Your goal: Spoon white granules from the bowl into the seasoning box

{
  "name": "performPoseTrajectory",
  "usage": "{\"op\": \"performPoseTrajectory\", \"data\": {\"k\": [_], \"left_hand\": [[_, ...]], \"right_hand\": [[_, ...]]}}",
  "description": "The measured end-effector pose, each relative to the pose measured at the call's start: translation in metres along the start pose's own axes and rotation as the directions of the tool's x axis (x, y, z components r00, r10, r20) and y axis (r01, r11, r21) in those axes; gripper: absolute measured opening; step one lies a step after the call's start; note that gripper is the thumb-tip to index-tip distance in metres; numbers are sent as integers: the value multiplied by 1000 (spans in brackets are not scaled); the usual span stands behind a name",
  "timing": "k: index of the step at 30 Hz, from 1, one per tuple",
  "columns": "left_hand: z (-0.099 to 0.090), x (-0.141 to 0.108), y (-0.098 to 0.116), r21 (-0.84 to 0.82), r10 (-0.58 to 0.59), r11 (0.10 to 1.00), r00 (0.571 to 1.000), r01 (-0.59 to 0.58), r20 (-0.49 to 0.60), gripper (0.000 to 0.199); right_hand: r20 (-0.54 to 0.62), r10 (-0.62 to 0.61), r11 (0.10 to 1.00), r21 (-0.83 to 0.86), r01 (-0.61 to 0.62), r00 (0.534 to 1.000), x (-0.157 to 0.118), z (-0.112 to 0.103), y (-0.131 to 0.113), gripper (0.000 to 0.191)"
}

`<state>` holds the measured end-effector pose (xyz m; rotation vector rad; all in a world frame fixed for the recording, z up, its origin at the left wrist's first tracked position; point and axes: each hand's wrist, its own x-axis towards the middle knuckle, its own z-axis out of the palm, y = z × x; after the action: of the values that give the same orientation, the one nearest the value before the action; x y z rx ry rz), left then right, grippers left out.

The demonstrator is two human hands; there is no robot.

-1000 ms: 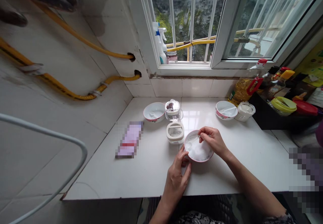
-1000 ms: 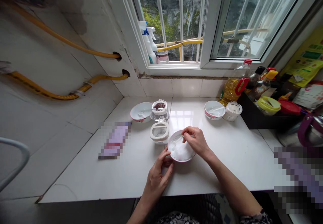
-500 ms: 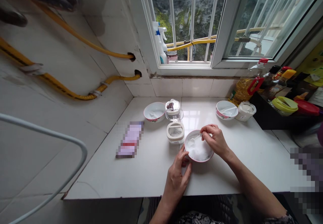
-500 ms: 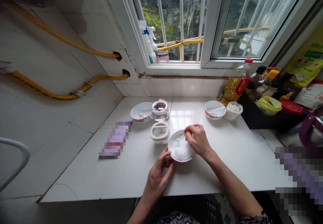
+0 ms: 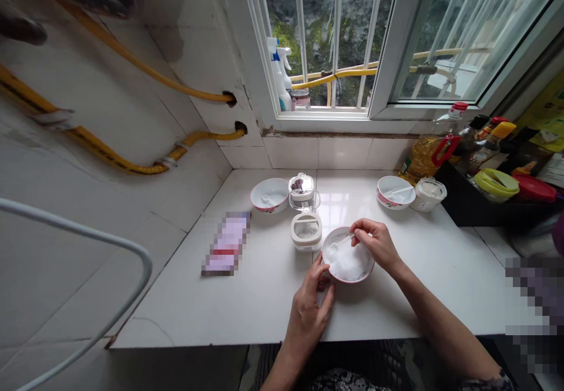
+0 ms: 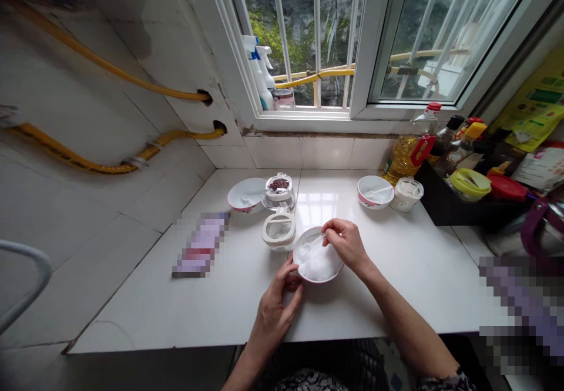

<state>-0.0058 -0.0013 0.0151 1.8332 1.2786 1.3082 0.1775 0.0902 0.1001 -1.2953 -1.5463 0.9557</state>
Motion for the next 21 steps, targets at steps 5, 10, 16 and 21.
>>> {"op": "performPoseTrajectory", "data": {"k": [5, 10, 16, 21], "left_hand": [[1, 0, 0, -12, 10, 1000, 1000, -10, -2, 32], [2, 0, -1, -9, 38, 999, 999, -38, -9, 33], [1, 1, 0, -19, 50, 999, 999, -50, -14, 35], [0, 1, 1, -5, 31, 1000, 1000, -31, -4, 36]], "right_hand": [[5, 113, 979, 168, -112, 994, 5, -5, 4, 13], [-8, 150, 953, 266, -142, 989, 10, -8, 3, 11], [-114, -23, 969, 241, 50, 993, 8, 8, -9, 14], [28, -531, 820, -238, 521, 847, 3, 27, -9, 17]]}}
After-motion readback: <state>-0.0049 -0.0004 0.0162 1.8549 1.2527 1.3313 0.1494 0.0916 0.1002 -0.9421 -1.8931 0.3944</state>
